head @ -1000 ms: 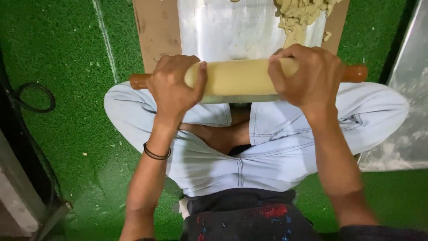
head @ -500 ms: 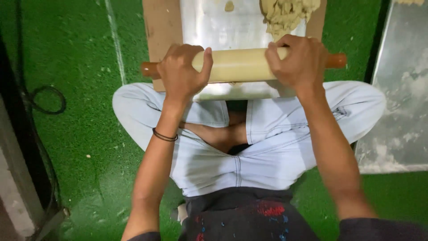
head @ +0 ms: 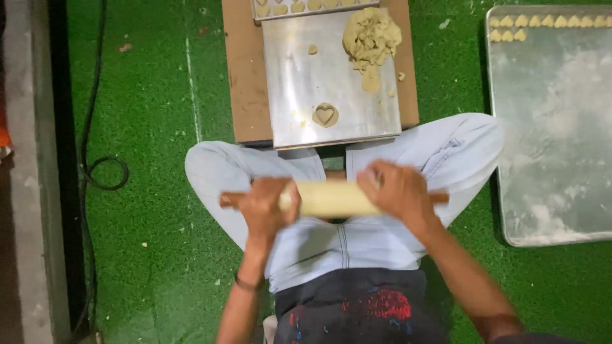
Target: Rolling out dough with a rolling pin and cutting it into heart shapes using a cookie cutter.
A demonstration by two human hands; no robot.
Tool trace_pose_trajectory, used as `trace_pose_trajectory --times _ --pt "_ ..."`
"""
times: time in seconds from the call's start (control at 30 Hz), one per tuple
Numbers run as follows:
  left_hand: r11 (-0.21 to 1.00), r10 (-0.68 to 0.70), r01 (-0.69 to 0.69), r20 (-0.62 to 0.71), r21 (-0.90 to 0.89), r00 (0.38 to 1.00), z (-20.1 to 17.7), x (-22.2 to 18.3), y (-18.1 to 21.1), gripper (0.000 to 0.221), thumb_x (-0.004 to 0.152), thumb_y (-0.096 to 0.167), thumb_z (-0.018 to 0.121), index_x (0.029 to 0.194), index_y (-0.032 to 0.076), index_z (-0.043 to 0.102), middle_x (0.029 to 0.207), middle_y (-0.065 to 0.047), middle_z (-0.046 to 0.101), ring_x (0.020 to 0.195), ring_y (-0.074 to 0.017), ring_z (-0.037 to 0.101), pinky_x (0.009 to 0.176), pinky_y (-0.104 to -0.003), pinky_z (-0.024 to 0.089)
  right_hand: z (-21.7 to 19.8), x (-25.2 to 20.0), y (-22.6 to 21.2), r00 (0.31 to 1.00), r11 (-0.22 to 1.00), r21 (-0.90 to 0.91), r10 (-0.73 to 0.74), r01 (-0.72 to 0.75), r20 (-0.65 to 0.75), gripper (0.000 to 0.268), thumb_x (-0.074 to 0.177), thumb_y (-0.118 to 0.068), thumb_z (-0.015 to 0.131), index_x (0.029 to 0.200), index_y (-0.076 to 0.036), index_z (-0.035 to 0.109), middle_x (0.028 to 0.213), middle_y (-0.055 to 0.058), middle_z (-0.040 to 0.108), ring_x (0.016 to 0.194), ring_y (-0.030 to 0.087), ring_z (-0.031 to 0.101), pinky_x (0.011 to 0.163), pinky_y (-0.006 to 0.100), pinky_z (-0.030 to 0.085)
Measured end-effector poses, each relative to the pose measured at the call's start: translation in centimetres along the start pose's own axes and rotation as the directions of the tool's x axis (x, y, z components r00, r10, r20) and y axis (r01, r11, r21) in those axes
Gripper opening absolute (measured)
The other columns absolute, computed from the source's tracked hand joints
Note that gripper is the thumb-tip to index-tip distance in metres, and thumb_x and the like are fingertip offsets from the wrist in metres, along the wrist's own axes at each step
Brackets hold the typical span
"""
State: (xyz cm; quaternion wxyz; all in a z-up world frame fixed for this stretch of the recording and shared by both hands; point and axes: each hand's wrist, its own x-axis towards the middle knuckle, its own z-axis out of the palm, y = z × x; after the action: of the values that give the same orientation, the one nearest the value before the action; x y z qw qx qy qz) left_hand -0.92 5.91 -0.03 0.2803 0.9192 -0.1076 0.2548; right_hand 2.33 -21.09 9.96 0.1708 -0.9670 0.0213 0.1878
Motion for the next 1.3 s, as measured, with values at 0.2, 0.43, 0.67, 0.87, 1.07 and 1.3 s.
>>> trace_pose_trajectory --times 0.2,0.43,0.67,0.87,1.07,1.3 --pt "0.954 -0.153 0.221 0.305 -0.201 0.940 -6.0 -8.4 7.3 0.025 0.081 0.020 0.073 0.102 0.006 0.074 0.096 -0.007 0.073 0.088 -0.0254 0.066 0.077 -0.035 0.053 4.2 -8.7 2.7 0.971 0.987 0.146 0.025 -0.061 0.237 0.029 0.086 -0.044 0.065 0.096 -0.018 0.075 0.074 0.003 0.076 0.068 0.030 0.067 0.068 0.041 0.052" --pt "0.963 -0.060 0.183 0.504 -0.198 0.861 -8.5 -5.9 8.9 0.032 0.094 0.035 0.066 0.102 0.004 0.063 0.094 -0.011 0.070 0.078 -0.0315 0.067 0.069 -0.041 0.053 3.5 -10.9 1.9 0.984 0.994 0.103 -0.046 0.029 0.174 0.027 0.086 -0.042 0.067 0.106 -0.025 0.074 0.067 -0.003 0.070 0.064 0.020 0.066 0.066 0.035 0.051" --pt "0.960 0.118 0.023 0.479 -0.278 0.870 -8.4 -3.4 12.9 0.043 0.090 0.035 0.072 0.117 0.004 0.062 0.101 -0.017 0.069 0.086 -0.0371 0.065 0.075 -0.045 0.052 4.3 -8.6 3.9 0.971 0.985 0.015 -0.174 0.174 0.163 0.034 0.081 -0.045 0.069 0.109 -0.027 0.073 0.071 -0.007 0.075 0.071 0.019 0.070 0.070 0.033 0.054" --pt "0.955 0.179 -0.015 0.536 -0.296 0.825 -7.0 -4.4 14.8 0.056 0.092 0.036 0.069 0.131 -0.003 0.055 0.103 -0.019 0.065 0.086 -0.0383 0.063 0.076 -0.045 0.050 3.2 -1.1 6.8 0.918 0.947 -0.025 -0.305 0.321 0.255 0.033 0.079 -0.044 0.067 0.098 -0.018 0.075 0.083 0.001 0.076 0.074 0.024 0.072 0.073 0.036 0.057" --pt "0.982 0.122 -0.019 0.559 -0.186 0.820 -3.7 -5.7 14.2 0.058 0.093 0.043 0.068 0.127 -0.003 0.056 0.094 -0.018 0.064 0.078 -0.0366 0.062 0.074 -0.045 0.049 -2.8 5.5 0.5 0.930 0.933 0.105 -0.354 0.343 0.105 0.033 0.085 -0.033 0.064 0.108 -0.013 0.075 0.094 0.005 0.078 0.075 0.025 0.070 0.070 0.037 0.056" --pt "0.981 0.182 -0.185 0.550 -0.051 0.815 2.4 -3.3 12.7 0.066 0.083 0.054 0.073 0.124 0.004 0.061 0.090 -0.014 0.070 0.083 -0.0351 0.075 0.084 -0.044 0.058 1.7 15.4 -2.5 0.937 0.931 0.107 -0.350 0.350 -0.015 0.061 0.092 -0.045 0.071 0.142 -0.015 0.053 0.134 0.014 0.057 0.123 0.040 0.060 0.088 0.066 0.053"
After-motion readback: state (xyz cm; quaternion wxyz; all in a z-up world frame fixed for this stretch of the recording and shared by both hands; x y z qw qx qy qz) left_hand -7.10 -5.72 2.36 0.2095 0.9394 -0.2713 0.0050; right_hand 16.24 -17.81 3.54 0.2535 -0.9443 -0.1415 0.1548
